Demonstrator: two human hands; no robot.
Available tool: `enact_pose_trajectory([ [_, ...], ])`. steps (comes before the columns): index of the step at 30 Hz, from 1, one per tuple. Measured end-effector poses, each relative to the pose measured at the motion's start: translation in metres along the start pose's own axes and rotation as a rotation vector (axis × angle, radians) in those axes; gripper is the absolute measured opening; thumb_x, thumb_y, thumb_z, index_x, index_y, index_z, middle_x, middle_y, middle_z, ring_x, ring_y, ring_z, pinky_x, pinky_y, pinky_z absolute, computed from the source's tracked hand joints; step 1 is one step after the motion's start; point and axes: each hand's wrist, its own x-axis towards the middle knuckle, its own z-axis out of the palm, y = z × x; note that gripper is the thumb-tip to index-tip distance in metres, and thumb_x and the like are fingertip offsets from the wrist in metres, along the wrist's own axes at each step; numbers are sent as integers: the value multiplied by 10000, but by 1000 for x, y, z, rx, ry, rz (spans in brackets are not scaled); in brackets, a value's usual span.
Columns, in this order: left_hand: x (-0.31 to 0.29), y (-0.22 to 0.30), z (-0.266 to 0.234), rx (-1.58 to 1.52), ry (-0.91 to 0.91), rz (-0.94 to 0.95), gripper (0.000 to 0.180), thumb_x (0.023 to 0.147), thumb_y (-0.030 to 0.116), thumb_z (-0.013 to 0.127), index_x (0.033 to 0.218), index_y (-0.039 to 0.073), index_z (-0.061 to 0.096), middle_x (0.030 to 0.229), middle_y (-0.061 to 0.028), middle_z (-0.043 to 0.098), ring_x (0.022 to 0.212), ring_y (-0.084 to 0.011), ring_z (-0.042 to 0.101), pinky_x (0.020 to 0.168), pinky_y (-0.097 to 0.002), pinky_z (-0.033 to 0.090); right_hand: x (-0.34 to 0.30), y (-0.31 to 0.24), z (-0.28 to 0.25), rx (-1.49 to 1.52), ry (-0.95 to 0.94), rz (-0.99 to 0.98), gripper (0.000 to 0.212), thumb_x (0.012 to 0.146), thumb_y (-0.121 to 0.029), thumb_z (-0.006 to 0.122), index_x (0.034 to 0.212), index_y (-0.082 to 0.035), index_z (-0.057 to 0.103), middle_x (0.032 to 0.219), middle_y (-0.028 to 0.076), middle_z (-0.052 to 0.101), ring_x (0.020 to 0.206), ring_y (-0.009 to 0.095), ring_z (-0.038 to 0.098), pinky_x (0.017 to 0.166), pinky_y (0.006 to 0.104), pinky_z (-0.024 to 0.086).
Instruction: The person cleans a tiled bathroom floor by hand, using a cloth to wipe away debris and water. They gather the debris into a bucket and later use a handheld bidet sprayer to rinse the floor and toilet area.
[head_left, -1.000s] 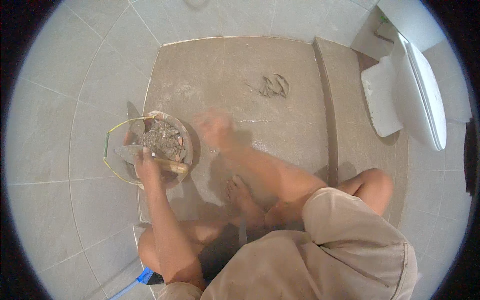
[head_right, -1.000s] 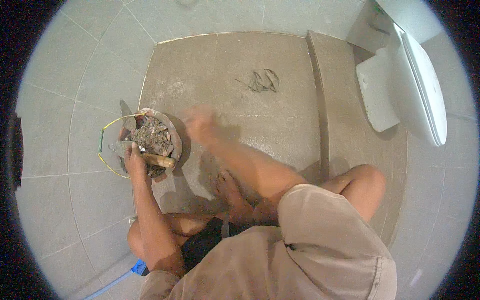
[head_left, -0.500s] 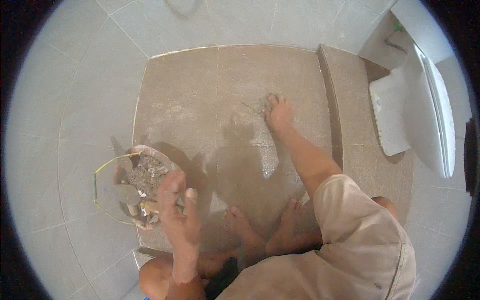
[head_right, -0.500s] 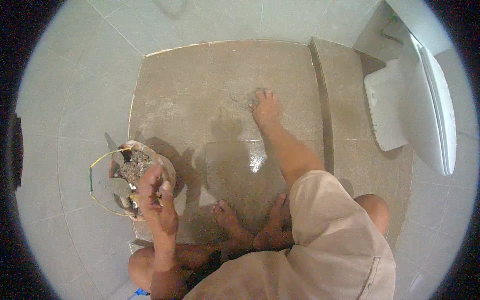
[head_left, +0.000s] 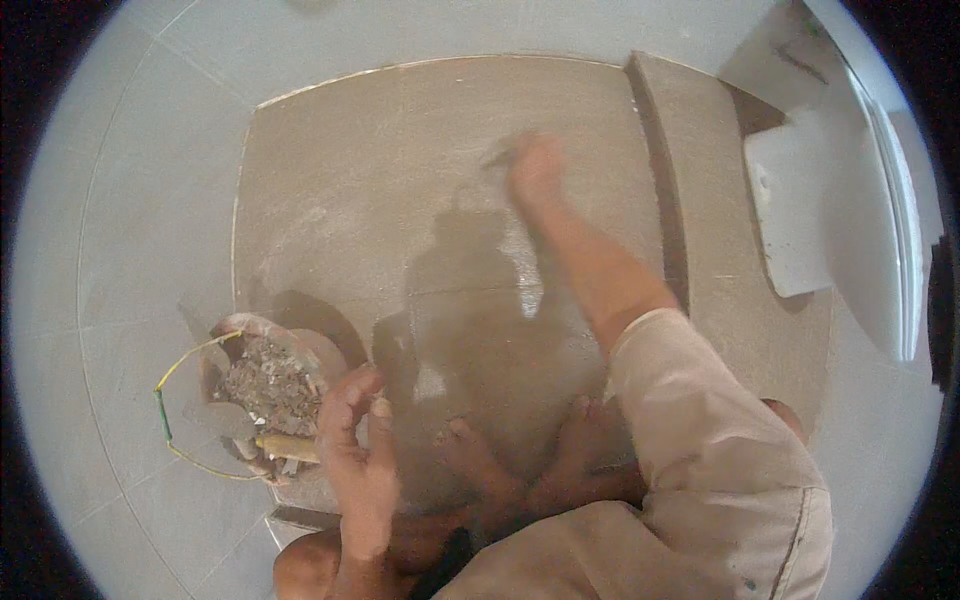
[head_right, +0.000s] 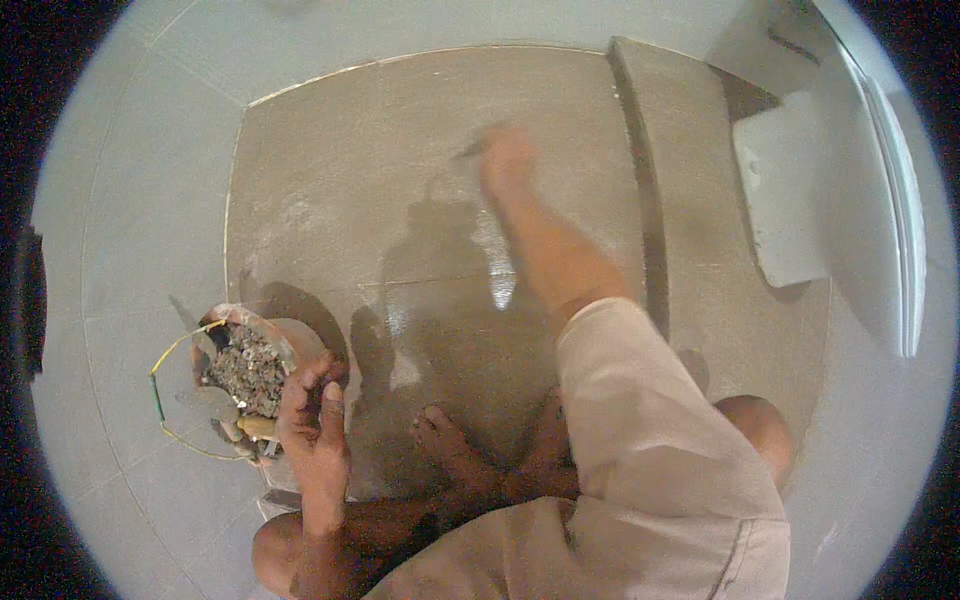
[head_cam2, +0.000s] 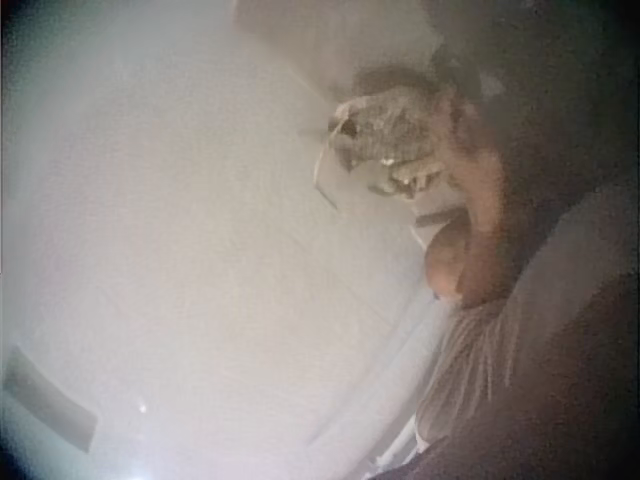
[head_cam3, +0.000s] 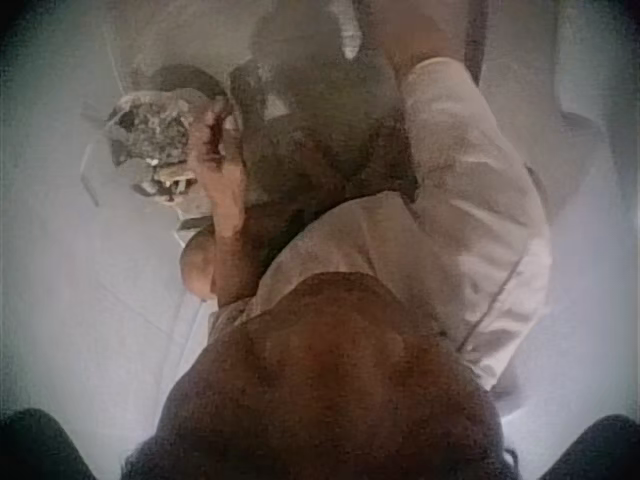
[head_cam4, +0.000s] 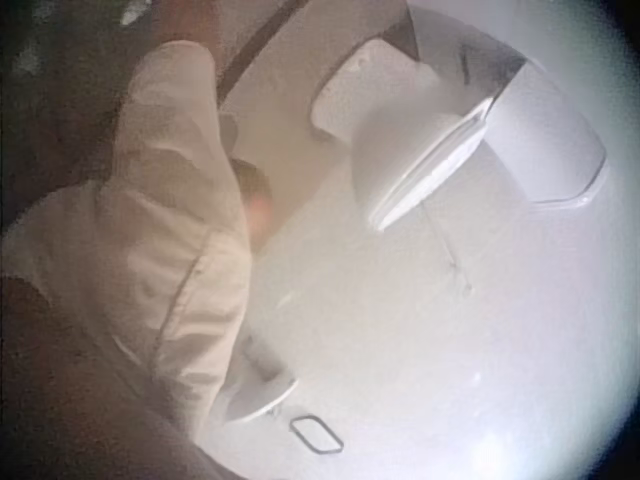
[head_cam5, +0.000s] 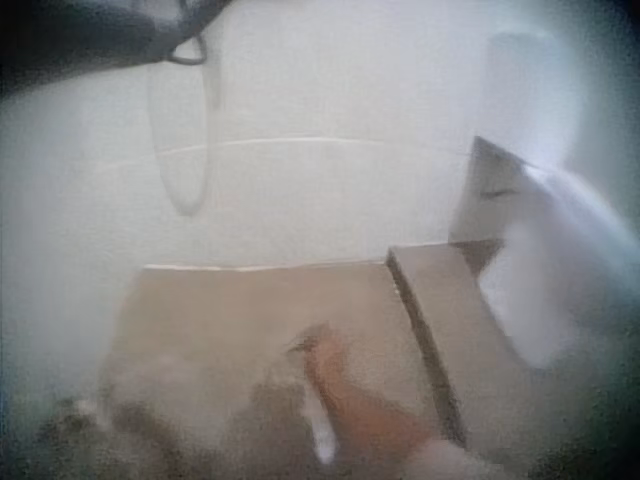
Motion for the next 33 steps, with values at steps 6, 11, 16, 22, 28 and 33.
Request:
enact_pose_trajectory([
  [6, -1, 4, 11, -97, -52, -43, 242, 992, 48, 618, 1228, 11, 656, 1224, -102, 665, 1147, -205, 624, 1032, -361, 489, -163, 27, 4, -198, -285, -781, 377, 825, -90, 681, 1182, -189, 746, 1296, 153, 624, 1174, 404, 586, 1027, 536, 459],
  [11, -12, -7, 3, -148, -45, -56, 277, 1040, 114, 618, 1266, -44, 638, 1244, -140, 681, 1171, -230, 653, 1040, -371, 530, -114, 104, -103, -348, 144, -363, 383, 847, -77, 662, 1228, -94, 699, 1377, 183, 591, 1215, 422, 554, 1017, 507, 470],
  [16, -19, -16, 0, -257, -44, -118, 279, 1023, 110, 621, 1257, -40, 649, 1251, -131, 676, 1185, -210, 622, 1040, -360, 485, -6, 135, -186, -834, 212, -450, 329, 952, -125, 563, 1260, -68, 665, 1345, 189, 604, 1222, 391, 569, 982, 513, 493],
  [22, -21, -7, 1, -198, -66, -134, 288, 1025, 124, 626, 1256, -46, 652, 1238, -135, 682, 1188, -216, 623, 1044, -364, 480, -72, 151, -176, -983, 7, -191, 314, 964, -144, 572, 1244, -27, 649, 1252, 175, 673, 1168, 359, 630, 969, 461, 527],
  [28, -22, -17, -7, -166, -84, -46, 290, 1043, 137, 622, 1266, -46, 649, 1216, -120, 687, 1149, -236, 664, 1039, -372, 518, -125, 104, -204, -679, -204, -42, 411, 870, -65, 697, 1277, -62, 642, 1286, 208, 644, 1235, 391, 592, 968, 470, 549],
  [33, -25, -18, 0, -228, -130, -41, 287, 1048, 144, 620, 1262, -45, 652, 1223, -138, 680, 1148, -227, 657, 1033, -368, 526, -85, 136, -218, -904, -165, -307, 391, 925, -116, 652, 1315, -131, 626, 1286, 198, 623, 1257, 399, 580, 977, 492, 553],
])
